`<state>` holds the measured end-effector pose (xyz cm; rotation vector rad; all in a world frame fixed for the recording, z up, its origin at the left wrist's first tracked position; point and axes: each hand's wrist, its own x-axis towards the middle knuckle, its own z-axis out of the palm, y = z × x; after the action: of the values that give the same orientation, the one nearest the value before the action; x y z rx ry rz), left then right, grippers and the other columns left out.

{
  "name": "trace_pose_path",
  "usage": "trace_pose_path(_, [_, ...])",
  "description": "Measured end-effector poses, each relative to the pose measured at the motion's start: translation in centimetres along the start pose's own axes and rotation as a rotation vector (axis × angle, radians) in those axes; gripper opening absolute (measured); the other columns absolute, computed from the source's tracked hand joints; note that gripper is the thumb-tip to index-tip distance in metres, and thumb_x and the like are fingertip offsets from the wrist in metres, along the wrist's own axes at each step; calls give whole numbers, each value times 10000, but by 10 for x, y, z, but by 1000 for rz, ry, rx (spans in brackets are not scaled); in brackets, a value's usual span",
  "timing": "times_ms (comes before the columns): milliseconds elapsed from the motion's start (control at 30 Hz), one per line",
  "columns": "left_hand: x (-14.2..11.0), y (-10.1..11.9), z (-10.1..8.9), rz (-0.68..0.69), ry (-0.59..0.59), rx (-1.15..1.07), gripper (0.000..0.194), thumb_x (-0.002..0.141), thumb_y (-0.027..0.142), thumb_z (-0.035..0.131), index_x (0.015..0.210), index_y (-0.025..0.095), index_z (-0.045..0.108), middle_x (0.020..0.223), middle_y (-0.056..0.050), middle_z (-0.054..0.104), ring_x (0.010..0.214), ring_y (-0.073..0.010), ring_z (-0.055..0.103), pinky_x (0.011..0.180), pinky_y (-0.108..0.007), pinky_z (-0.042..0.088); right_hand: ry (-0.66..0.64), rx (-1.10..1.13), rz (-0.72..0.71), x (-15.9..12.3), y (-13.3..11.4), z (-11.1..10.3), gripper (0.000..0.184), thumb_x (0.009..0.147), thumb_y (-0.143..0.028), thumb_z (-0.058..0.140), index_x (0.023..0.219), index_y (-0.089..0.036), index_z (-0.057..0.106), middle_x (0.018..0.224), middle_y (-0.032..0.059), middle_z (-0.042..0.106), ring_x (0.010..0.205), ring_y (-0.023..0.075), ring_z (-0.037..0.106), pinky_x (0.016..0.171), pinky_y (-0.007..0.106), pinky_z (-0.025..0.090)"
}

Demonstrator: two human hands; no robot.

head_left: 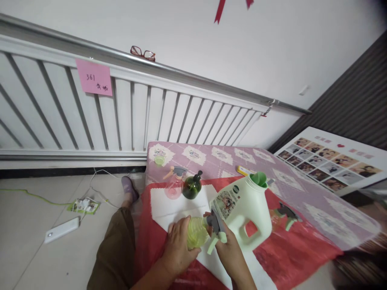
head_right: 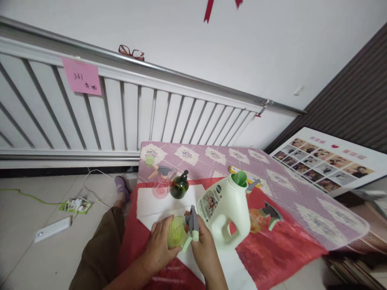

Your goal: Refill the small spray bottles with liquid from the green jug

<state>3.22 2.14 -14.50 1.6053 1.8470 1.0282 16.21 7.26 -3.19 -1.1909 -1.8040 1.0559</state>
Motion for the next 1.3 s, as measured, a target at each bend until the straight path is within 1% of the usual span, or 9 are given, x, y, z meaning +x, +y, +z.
trace_pose_path(133, [-1,1,-2,3,-11,-4,876,615,285,675,1403,181,307,1391,-114,491,1308,-279,411,1137,-454,234,-63,-68,-52,1,-1,-2,309,780,-265,601,1073,-230,692,1098,72,726,1005,252,668,920,364,519])
trace_pose_path(267, [-1,1,-3,2,-6,-17,867,619,276,665,1401,175,304,1396,-122,484,1315,-275,400,1139,-467,220,-116,-132,-100,3,1,-6,322,786,-242,603,1099,-238,677,1113,67,712,1044,257,645,925,365,512])
trace_pose_path(367, [-1,0,-2,15,-8,-24,865,614,270,665,1398,182,309,1387,-120,491,1307,-279,408,1130,-478,229,-163,-161,-112,6,-3,-11,303,800,-273,617,1094,-234,679,1092,70,713,1031,259,646,927,377,512])
trace_pose_path(500, [-1,-2,-1,18,4,-26,883,610,268,674,1404,179,299,1387,-123,487,1298,-277,414,1129,-476,232,-265,-201,-147,12,-11,-18,313,818,-299,624,1122,-241,670,1116,76,698,1018,255,647,918,377,515])
trace_pose_path(600, [-1,-2,-1,15,3,-31,880,609,264,677,1401,170,307,1377,-127,494,1293,-278,416,1129,-482,229,-338,-232,-174,16,-13,-23,346,842,-288,605,1184,-249,640,1129,79,688,1025,249,643,900,368,519])
trace_pose_path(733, [0,-1,-2,21,6,-34,874,611,270,678,1398,167,313,1366,-127,501,1280,-280,429,1123,-486,237,-402,-253,-197,21,-13,-31,371,881,-297,563,1248,-253,607,1184,88,668,1072,249,627,937,380,500])
trace_pose_path(967, [1,0,-4,16,-10,-29,877,611,296,686,1398,188,314,1370,-121,500,1278,-282,430,1122,-484,241,-495,-291,-206,28,-14,-41,431,896,-310,552,1326,-270,551,1267,92,641,1133,268,605,1001,427,462])
trace_pose_path(1100, [1,-1,-3,16,-7,-30,884,609,302,692,1398,186,311,1374,-122,498,1282,-284,426,1126,-483,238,-520,-312,-176,31,-11,-41,451,895,-331,562,1341,-268,537,1314,92,616,1191,282,570,1031,442,436])
trace_pose_path(1300, [1,-3,0,16,-3,-23,895,600,309,691,1401,242,296,1374,-100,498,1277,-288,433,1123,-485,249,-490,-292,-96,28,-8,-38,497,874,-370,591,1354,-264,514,1356,90,584,1228,283,541,1060,438,406])
